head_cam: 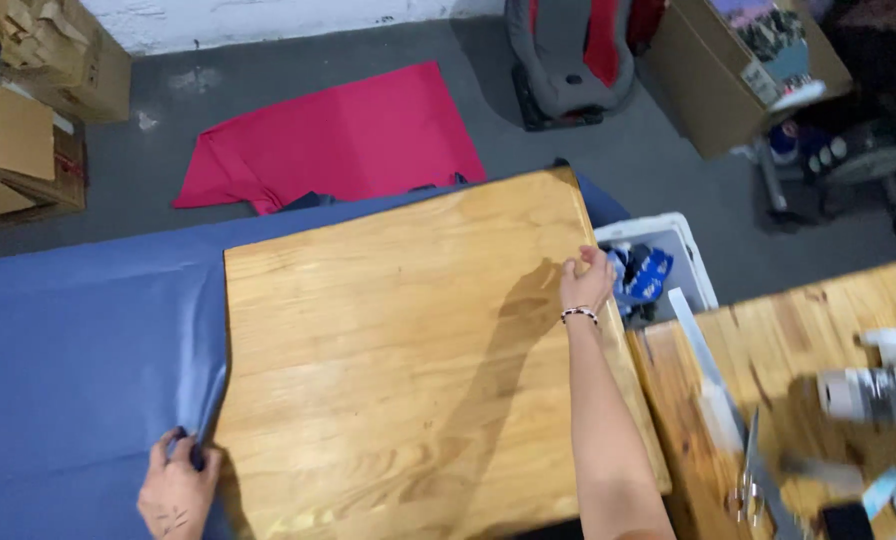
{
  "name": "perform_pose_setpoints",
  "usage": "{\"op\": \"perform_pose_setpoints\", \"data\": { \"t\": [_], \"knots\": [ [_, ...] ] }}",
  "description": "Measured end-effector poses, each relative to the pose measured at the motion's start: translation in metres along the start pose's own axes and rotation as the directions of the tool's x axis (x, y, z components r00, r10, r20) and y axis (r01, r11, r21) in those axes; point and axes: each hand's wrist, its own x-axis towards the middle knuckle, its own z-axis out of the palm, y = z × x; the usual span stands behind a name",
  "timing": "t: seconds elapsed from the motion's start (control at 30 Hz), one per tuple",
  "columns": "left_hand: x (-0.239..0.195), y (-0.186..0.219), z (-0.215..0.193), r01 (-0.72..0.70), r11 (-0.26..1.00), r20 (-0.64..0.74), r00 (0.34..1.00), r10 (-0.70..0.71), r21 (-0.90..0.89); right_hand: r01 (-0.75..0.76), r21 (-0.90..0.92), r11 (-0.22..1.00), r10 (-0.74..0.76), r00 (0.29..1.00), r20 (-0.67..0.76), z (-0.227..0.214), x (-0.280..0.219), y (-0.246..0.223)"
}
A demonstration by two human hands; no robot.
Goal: The person cuts a piece of blue fabric with a dog pattern using scissors on a wooden table. They trim the edges to create a rectangular piece, then fold and smooth the fabric.
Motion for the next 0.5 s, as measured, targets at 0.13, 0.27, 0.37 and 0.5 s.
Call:
{"op": "perform_pose_setpoints", "data": {
  "t": [0.13, 0.27, 0.37, 0.5],
  "knots": [
    [0.008, -0.022, 0.025, -0.015, 0.971, 0.056, 0.998, 0.001, 0.239, -0.127, -0.169, 0.977, 0.140, 0.988, 0.070, 0.063, 0.072, 0.054],
    [0.027, -0.006, 0.012, 0.175, 0.949, 0.317, 0.913, -0.255, 0.260, -0.263, -0.230, 0.937, 0.309, 0.930, 0.197, 0.119, 0.141, 0.093],
    [0.026, -0.012, 0.009, 0.233, 0.926, 0.321, 0.889, -0.327, 0.297, -0.415, -0.175, 0.893, 0.451, 0.812, 0.372, 0.099, 0.165, 0.043],
    [0.064, -0.032, -0.041, 0.365, 0.881, 0.326, 0.829, -0.455, 0.301, -0.194, -0.491, 0.849, 0.342, 0.911, 0.231, 0.114, 0.213, 0.028]
  ]
}}
